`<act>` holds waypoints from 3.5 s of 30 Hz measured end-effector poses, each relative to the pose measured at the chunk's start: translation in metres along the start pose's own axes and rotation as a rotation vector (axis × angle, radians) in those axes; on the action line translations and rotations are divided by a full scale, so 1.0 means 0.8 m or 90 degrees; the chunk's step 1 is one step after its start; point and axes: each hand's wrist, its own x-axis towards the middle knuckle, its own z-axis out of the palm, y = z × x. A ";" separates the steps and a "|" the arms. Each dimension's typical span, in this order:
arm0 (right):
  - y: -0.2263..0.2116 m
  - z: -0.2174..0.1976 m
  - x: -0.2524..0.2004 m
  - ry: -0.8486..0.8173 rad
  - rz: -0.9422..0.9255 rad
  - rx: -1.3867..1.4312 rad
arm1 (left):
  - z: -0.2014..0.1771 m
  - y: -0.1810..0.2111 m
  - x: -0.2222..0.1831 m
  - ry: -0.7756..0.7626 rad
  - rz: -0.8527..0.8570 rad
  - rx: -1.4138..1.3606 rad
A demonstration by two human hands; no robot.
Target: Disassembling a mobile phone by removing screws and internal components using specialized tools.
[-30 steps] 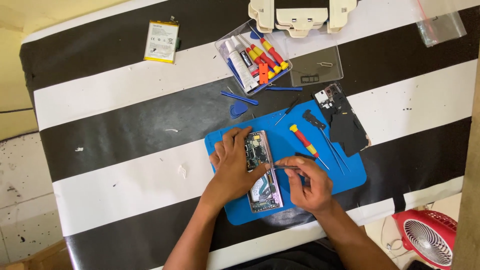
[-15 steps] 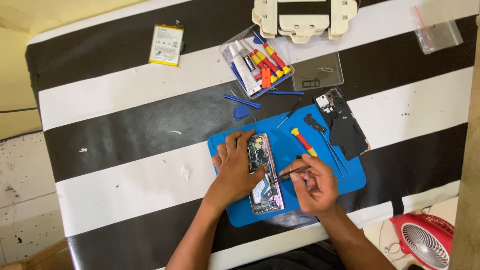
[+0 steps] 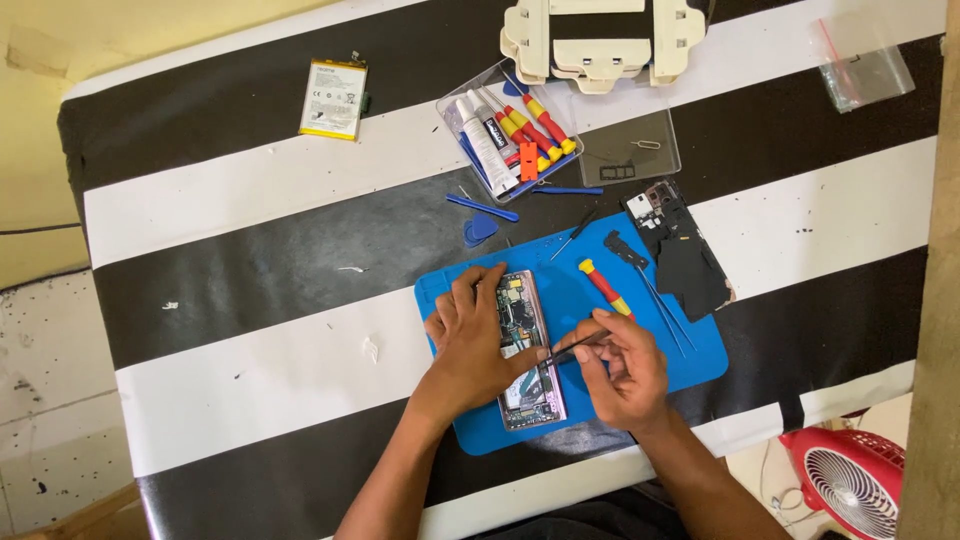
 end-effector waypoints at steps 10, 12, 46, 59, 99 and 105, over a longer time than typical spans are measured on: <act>0.002 0.000 0.002 0.022 -0.005 0.058 | -0.001 -0.004 0.000 -0.026 -0.008 0.029; 0.000 0.002 0.007 0.069 -0.023 0.040 | -0.003 -0.003 0.000 -0.026 -0.008 0.024; 0.011 0.011 -0.006 0.066 -0.013 0.019 | -0.004 -0.001 -0.002 -0.049 -0.015 0.037; -0.024 -0.020 -0.086 0.013 0.114 0.035 | 0.015 -0.023 0.000 -0.028 0.015 0.099; -0.064 0.001 -0.025 0.223 0.510 0.086 | 0.008 -0.021 0.000 -0.053 -0.004 0.057; -0.059 0.002 -0.037 0.198 0.405 0.074 | 0.032 -0.014 0.003 0.037 -0.024 0.082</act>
